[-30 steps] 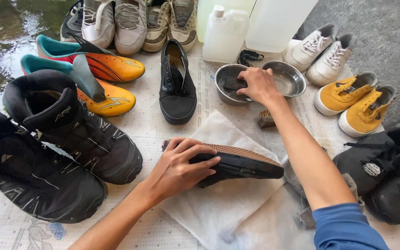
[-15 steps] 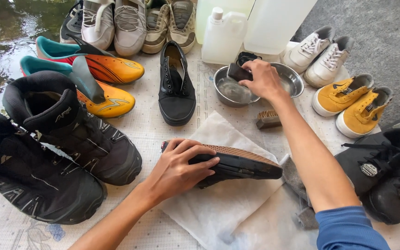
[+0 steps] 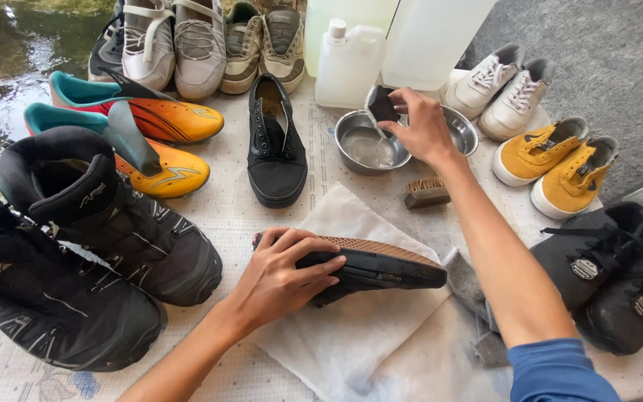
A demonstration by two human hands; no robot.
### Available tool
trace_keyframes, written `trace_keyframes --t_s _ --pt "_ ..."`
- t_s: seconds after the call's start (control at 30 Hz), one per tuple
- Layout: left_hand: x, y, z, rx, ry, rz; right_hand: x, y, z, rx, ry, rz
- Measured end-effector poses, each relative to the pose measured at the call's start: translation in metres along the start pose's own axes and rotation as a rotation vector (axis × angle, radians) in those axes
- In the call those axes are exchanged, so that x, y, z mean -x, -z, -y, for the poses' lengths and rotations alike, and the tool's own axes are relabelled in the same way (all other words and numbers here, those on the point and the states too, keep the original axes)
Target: The person scrubs a black shoe with a brush and a cleaning solution, then wipes it with a cloth. They also clean the sole of the shoe using a sponge and water from a metal bowl.
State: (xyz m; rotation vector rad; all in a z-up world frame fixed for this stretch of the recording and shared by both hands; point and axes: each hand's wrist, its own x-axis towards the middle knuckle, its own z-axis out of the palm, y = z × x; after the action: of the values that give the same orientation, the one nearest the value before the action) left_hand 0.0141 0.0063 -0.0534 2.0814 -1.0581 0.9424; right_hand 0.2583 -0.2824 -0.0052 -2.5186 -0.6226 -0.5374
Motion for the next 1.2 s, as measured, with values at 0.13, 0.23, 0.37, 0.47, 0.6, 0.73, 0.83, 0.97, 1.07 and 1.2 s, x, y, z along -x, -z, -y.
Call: trace_keyframes --t_s 0.13,0.23,0.37,0.47,0.6,0.73,0.83,0.97,1.07,1.2 --pt "0.001 -0.001 0.0 -0.001 0.006 0.005 0.016 -0.004 0.001 0.119 0.069 -0.112" --pt "-0.001 0.001 0.0 0.009 0.011 0.004 0.026 -0.003 0.014 0.098 0.076 -0.161" --pt "-0.003 0.002 0.0 0.011 0.008 -0.002 0.031 -0.002 0.015 0.105 0.101 -0.138" --pt "-0.003 0.003 0.002 -0.002 -0.005 -0.003 0.035 0.002 0.019 0.019 0.094 -0.176" --pt "-0.004 0.005 -0.001 0.017 -0.007 0.018 0.043 0.004 0.011 0.075 0.126 -0.146" --pt "-0.003 0.002 0.001 0.006 -0.027 0.018 0.043 0.008 0.006 0.098 0.132 -0.122" --pt "-0.003 0.003 0.001 0.016 -0.027 0.027 0.043 0.01 0.01 0.088 0.138 -0.123" --pt "-0.002 0.002 0.001 0.0 -0.038 0.031 0.042 0.005 0.013 0.049 0.13 -0.129" --pt "-0.004 0.003 -0.003 -0.025 -0.044 0.029 0.043 -0.004 0.006 0.022 0.152 -0.118" --pt "-0.004 0.003 -0.012 -0.184 -0.132 0.242 0.043 -0.019 -0.003 -0.013 0.197 -0.128"
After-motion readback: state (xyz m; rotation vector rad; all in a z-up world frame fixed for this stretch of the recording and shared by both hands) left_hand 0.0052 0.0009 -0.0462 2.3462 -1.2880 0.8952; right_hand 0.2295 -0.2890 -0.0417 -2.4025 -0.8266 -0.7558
